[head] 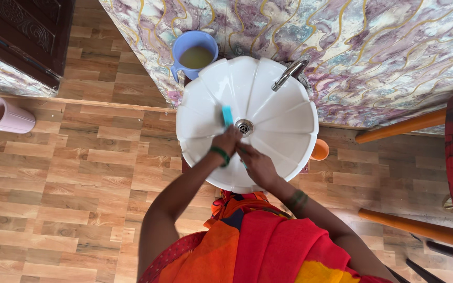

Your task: The person scrubs the inside of a white pedestal sink using a blue brush. They move the brush in circular motions around the basin and near the drain throughout the video.

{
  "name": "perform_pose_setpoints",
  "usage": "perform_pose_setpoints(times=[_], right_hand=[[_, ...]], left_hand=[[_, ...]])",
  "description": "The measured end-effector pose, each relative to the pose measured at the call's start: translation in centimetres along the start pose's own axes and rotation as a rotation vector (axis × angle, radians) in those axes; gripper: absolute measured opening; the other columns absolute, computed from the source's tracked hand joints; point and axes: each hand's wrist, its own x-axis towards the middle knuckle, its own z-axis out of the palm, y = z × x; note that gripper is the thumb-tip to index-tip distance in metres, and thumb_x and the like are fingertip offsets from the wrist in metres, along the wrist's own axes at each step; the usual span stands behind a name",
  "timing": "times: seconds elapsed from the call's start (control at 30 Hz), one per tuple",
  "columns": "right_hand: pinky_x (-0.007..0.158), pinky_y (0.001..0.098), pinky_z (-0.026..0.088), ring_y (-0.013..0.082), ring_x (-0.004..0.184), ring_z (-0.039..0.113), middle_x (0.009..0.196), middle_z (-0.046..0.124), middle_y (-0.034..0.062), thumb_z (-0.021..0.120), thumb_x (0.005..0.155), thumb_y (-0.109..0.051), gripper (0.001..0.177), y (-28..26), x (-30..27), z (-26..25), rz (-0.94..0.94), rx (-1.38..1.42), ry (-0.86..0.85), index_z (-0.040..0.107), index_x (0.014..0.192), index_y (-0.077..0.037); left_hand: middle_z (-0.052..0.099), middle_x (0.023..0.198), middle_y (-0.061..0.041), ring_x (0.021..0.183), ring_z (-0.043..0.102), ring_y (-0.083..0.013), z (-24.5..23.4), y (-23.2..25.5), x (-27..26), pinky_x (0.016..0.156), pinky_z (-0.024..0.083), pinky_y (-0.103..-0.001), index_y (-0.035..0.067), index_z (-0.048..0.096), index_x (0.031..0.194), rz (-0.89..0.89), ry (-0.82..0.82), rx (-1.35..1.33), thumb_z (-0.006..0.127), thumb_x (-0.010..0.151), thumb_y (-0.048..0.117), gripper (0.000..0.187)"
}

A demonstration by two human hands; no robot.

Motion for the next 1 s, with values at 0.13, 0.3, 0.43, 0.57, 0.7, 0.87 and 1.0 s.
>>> perform_pose_setpoints(times=[0.13, 0.3, 0.43, 0.57, 0.7, 0.87, 1.0], right_hand=[[0.086, 0.04, 0.06, 0.0302, 0.114, 0.067, 0.143, 0.053, 0.0135, 0.059, 0.083, 0.005, 0.058, 2.9, 4.6, 1.9, -0.09, -0.206, 0.1, 0.055, 0.141, 0.0], [0.077, 0.0406, 0.059, 0.0319, 0.106, 0.069, 0.136, 0.058, 0.0128, 0.058, 0.084, 0.005, 0.054, 2.2, 3.7, 0.0, -0.038, -0.091, 0.006, 0.058, 0.137, -0.003], [0.072, 0.0444, 0.058, 0.0333, 0.088, 0.072, 0.129, 0.064, 0.0092, 0.064, 0.088, -0.003, 0.042, 0.0, -0.9, -3.9, 0.059, -0.012, -0.238, 0.063, 0.13, -0.012], [0.073, 0.0421, 0.06, 0.0302, 0.085, 0.074, 0.127, 0.067, 0.0065, 0.066, 0.088, -0.01, 0.04, -1.1, -4.4, -8.5, -0.008, 0.092, -0.357, 0.066, 0.128, -0.014], [0.071, 0.0437, 0.059, 0.0314, 0.086, 0.073, 0.125, 0.065, 0.0091, 0.066, 0.09, -0.009, 0.038, -0.9, -3.7, -6.0, 0.027, -0.048, -0.335, 0.066, 0.128, -0.011], [0.073, 0.0415, 0.058, 0.0297, 0.089, 0.073, 0.123, 0.068, 0.0055, 0.071, 0.088, -0.009, 0.03, 0.8, -0.8, -2.3, 0.068, -0.072, -0.022, 0.071, 0.118, -0.01], [0.074, 0.0401, 0.058, 0.0294, 0.086, 0.073, 0.121, 0.069, 0.0067, 0.08, 0.079, -0.018, 0.04, 0.3, -2.5, -5.0, 0.039, 0.042, -0.079, 0.073, 0.118, -0.011]], left_hand=[[0.059, 0.139, -0.011, 0.146, 0.046, -0.0331, -0.1, -4.7, 6.2, 0.09, 0.058, -0.046, 0.011, 0.063, 0.106, 0.078, 0.237, 0.135, 0.055, 0.095, 0.016, 0.014], [0.062, 0.129, -0.013, 0.134, 0.053, -0.0385, -0.6, -2.9, 4.8, 0.08, 0.059, -0.047, 0.014, 0.067, 0.106, 0.167, 0.304, 0.012, 0.059, 0.09, 0.014, 0.019], [0.069, 0.111, -0.014, 0.105, 0.069, -0.0314, -1.8, 3.6, -1.6, 0.081, 0.059, -0.048, 0.016, 0.069, 0.107, 0.041, -0.16, 0.085, 0.062, 0.094, 0.034, 0.024], [0.071, 0.109, -0.01, 0.105, 0.069, -0.0297, -4.8, 8.7, -6.8, 0.087, 0.057, -0.047, 0.015, 0.069, 0.105, 0.082, -0.298, -0.059, 0.063, 0.093, 0.042, 0.03], [0.071, 0.11, -0.009, 0.11, 0.069, -0.0284, -2.5, 6.7, -4.6, 0.086, 0.058, -0.046, 0.014, 0.069, 0.103, 0.131, -0.167, -0.104, 0.06, 0.093, 0.034, 0.023], [0.066, 0.117, -0.011, 0.108, 0.068, -0.0318, -0.1, 3.2, 1.3, 0.085, 0.058, -0.046, 0.011, 0.067, 0.102, 0.113, -0.06, -0.058, 0.06, 0.089, 0.03, 0.023], [0.067, 0.114, -0.012, 0.106, 0.069, -0.0304, -1.1, 6.0, -0.9, 0.083, 0.059, -0.045, 0.013, 0.067, 0.104, 0.054, -0.126, -0.021, 0.06, 0.092, 0.033, 0.024]])
